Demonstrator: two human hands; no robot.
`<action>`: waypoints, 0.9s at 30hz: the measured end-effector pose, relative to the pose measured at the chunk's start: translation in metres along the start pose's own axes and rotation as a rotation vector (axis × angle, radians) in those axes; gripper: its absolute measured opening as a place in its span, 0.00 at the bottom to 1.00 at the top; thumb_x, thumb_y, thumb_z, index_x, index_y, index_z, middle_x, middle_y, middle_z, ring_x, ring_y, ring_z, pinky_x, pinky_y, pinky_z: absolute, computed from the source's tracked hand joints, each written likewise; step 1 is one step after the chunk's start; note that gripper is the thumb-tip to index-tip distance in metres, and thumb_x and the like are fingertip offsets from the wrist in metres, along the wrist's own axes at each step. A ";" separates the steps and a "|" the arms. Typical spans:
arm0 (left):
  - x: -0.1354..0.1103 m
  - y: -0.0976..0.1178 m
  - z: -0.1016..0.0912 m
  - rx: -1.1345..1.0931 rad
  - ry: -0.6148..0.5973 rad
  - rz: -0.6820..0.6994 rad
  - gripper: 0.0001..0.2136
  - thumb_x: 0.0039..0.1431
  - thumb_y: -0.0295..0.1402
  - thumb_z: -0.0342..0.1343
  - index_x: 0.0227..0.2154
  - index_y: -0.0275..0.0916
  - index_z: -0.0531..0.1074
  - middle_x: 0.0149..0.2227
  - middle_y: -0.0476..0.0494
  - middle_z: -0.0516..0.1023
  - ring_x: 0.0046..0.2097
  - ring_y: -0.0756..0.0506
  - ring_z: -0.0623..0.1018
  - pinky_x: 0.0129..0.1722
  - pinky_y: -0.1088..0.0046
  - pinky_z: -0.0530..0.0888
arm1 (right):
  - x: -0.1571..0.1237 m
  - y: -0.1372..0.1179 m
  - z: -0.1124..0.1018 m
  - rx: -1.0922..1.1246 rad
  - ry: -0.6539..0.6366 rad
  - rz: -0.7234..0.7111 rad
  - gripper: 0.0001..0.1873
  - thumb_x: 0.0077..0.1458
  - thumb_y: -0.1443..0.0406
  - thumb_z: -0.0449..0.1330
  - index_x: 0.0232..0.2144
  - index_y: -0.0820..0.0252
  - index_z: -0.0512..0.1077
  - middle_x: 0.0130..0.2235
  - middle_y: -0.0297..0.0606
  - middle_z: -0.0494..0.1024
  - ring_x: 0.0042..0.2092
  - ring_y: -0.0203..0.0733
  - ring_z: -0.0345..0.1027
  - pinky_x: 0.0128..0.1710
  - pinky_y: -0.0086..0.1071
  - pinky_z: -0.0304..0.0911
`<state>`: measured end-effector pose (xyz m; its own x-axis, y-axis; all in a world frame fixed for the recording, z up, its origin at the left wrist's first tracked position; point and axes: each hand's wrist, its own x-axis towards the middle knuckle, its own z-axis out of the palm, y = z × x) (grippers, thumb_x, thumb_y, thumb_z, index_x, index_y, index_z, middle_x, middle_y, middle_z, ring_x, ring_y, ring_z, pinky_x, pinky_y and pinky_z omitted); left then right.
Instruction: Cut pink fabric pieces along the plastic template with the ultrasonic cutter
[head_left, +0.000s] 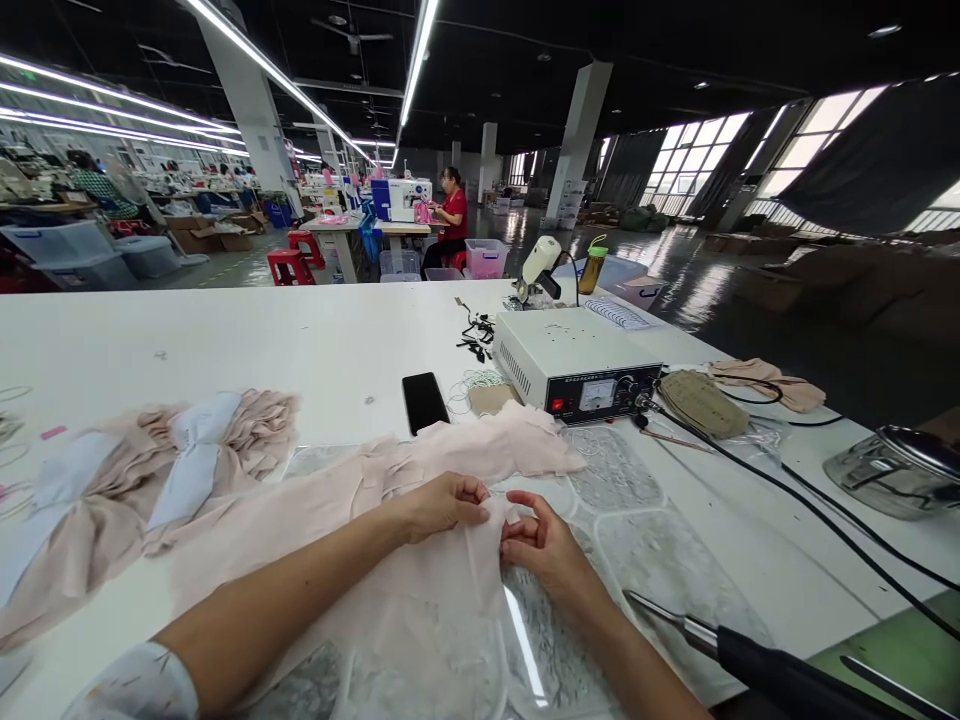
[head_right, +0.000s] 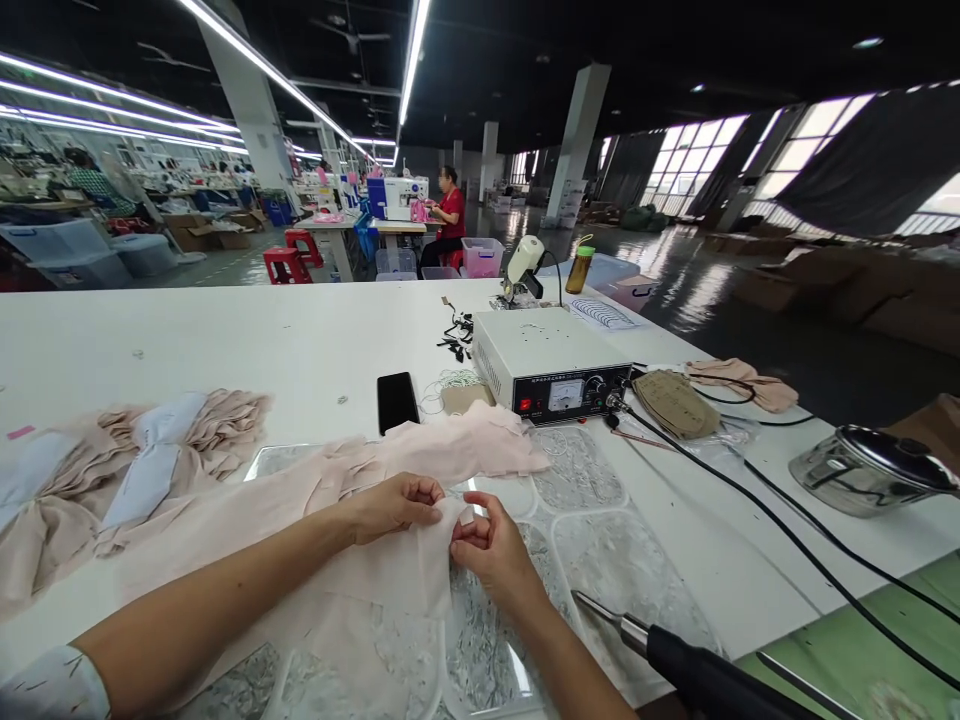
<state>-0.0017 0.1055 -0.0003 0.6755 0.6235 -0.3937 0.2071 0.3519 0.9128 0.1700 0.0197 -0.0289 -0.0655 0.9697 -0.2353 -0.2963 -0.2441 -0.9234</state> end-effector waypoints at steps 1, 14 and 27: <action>0.000 0.000 0.000 -0.019 -0.004 -0.003 0.18 0.36 0.39 0.69 0.27 0.34 0.70 0.24 0.53 0.71 0.25 0.54 0.68 0.26 0.78 0.63 | 0.001 0.002 0.001 -0.009 0.004 -0.013 0.29 0.38 0.69 0.66 0.44 0.56 0.64 0.26 0.28 0.76 0.28 0.37 0.69 0.32 0.33 0.63; -0.006 0.008 0.007 -0.197 -0.099 -0.049 0.15 0.40 0.32 0.69 0.33 0.32 0.79 0.29 0.45 0.78 0.31 0.49 0.76 0.34 0.74 0.72 | -0.005 -0.002 0.004 -0.041 -0.003 -0.059 0.24 0.46 0.66 0.62 0.47 0.56 0.61 0.29 0.29 0.74 0.31 0.37 0.68 0.36 0.35 0.64; -0.004 -0.002 0.013 -0.350 -0.079 0.007 0.18 0.39 0.28 0.69 0.38 0.33 0.79 0.31 0.44 0.79 0.34 0.47 0.78 0.38 0.73 0.73 | 0.000 0.006 0.004 -0.089 0.036 -0.116 0.24 0.45 0.65 0.62 0.45 0.57 0.62 0.25 0.27 0.72 0.27 0.35 0.64 0.30 0.31 0.61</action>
<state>0.0038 0.0933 0.0005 0.7315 0.5754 -0.3659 -0.0427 0.5742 0.8176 0.1641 0.0181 -0.0332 -0.0012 0.9908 -0.1351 -0.2145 -0.1322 -0.9677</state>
